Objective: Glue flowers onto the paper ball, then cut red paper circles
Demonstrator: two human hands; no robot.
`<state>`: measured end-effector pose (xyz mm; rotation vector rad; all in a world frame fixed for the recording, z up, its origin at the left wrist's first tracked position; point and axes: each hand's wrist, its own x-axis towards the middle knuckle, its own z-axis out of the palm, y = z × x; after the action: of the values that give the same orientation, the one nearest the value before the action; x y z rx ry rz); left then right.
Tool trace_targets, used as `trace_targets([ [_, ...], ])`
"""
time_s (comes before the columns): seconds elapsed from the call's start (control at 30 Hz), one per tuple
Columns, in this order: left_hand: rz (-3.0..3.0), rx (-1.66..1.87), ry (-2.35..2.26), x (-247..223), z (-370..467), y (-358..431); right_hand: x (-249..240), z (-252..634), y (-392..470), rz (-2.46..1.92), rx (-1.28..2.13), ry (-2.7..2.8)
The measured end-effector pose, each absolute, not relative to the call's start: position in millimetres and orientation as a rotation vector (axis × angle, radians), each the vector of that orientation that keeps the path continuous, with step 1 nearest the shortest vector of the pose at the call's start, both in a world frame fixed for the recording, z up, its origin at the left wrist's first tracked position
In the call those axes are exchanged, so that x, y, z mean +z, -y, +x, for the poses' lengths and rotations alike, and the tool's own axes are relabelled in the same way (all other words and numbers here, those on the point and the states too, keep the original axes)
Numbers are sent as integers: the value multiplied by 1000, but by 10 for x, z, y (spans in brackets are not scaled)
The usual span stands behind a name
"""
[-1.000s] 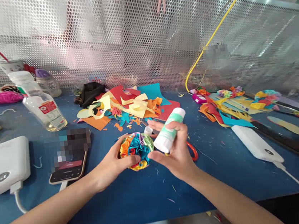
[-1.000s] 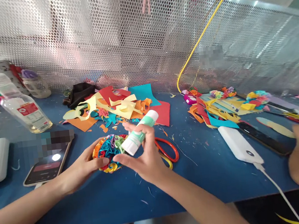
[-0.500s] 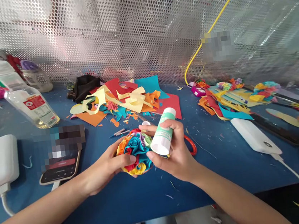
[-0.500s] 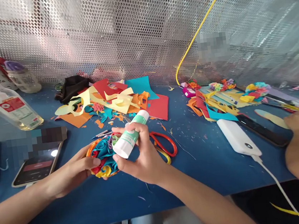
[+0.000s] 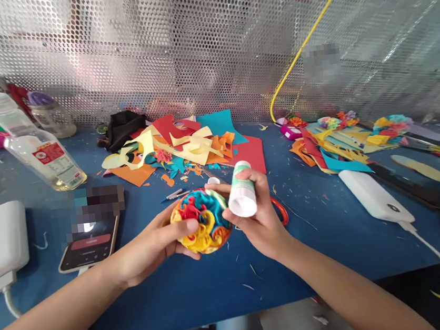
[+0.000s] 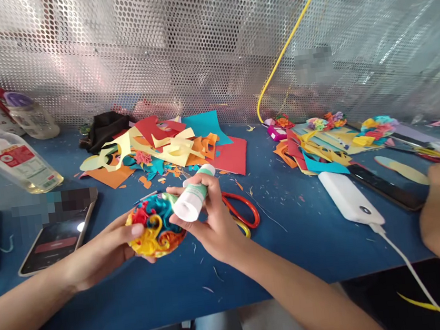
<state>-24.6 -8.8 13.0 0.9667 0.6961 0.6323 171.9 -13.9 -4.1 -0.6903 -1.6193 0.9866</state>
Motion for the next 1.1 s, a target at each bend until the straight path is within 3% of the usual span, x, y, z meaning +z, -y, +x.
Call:
trace_targets([
  [0.27, 755, 684, -619, 121, -271, 82, -92, 1708, 157, -618, 907, 1694],
  [0.6, 975, 672, -637, 64, -294, 103, -99, 1767, 87, -649, 808, 1677],
  [0.73, 838, 871, -695, 113, -302, 53, -78, 1890, -24, -679, 636, 1620],
  [0.93, 610, 1100, -598, 264, -392, -83, -99, 2134, -226, -828, 646, 1640],
  [1.1, 1018, 1264, -980, 234, -450, -163, -153, 2178, -329, -1062, 542, 1765],
])
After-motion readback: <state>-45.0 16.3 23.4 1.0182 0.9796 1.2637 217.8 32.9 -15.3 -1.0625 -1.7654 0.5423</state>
